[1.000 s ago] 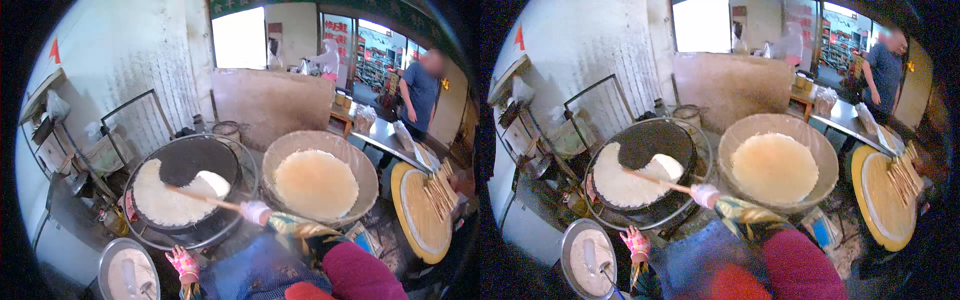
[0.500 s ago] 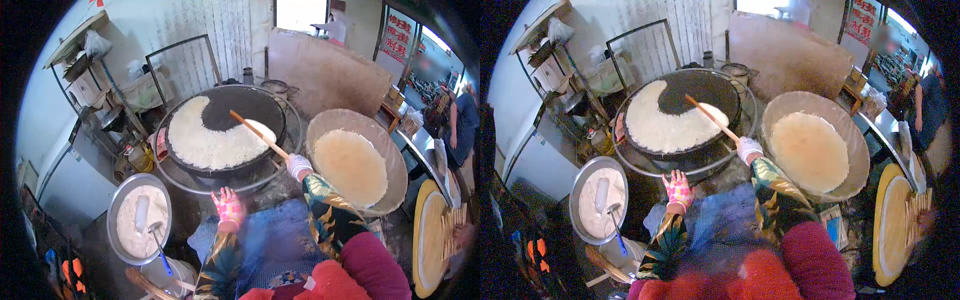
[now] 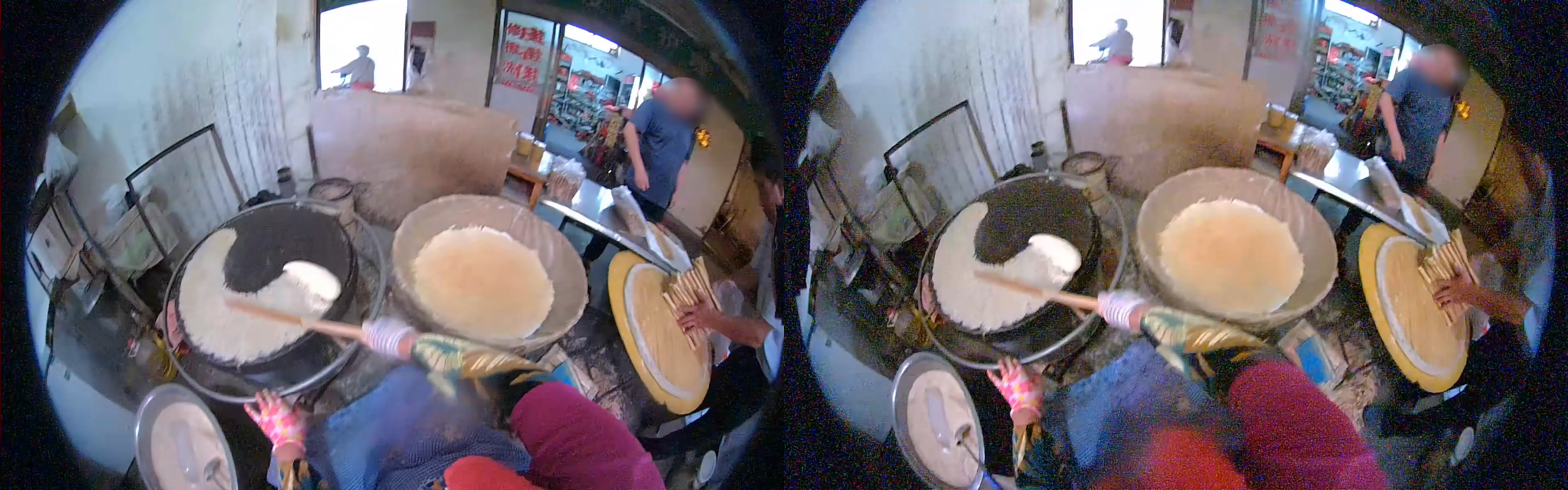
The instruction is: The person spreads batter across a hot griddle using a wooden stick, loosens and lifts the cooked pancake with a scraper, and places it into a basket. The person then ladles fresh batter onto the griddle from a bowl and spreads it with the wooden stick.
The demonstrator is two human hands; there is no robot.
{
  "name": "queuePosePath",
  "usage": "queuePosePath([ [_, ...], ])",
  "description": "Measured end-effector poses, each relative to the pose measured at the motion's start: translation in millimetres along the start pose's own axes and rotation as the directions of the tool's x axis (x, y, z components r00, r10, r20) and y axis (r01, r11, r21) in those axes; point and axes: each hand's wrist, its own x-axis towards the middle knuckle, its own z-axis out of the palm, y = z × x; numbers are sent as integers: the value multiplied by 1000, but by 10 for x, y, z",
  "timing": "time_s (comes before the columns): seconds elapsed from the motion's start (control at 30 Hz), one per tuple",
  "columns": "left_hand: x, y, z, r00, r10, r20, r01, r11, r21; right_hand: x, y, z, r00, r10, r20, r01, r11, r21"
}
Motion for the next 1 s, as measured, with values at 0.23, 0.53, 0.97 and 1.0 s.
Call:
queuePosePath([
  [0.23,83,-227,23,998,-50,25,49,999,20,157,212,-135,972,204,-119,-192,975,108],
  [0.53,184,-462,93,987,-148,58,145,988,50,212,349,-9,976,167,-138,-169,986,-4],
  [0.97,7,36,92,999,33,-6,-33,999,21,106,154,-20,993,108,-51,-110,993,-38],
  [1.0,13,7,90,1000,30,7,-30,999,25,18,74,-21,999,52,15,-50,994,-94],
])
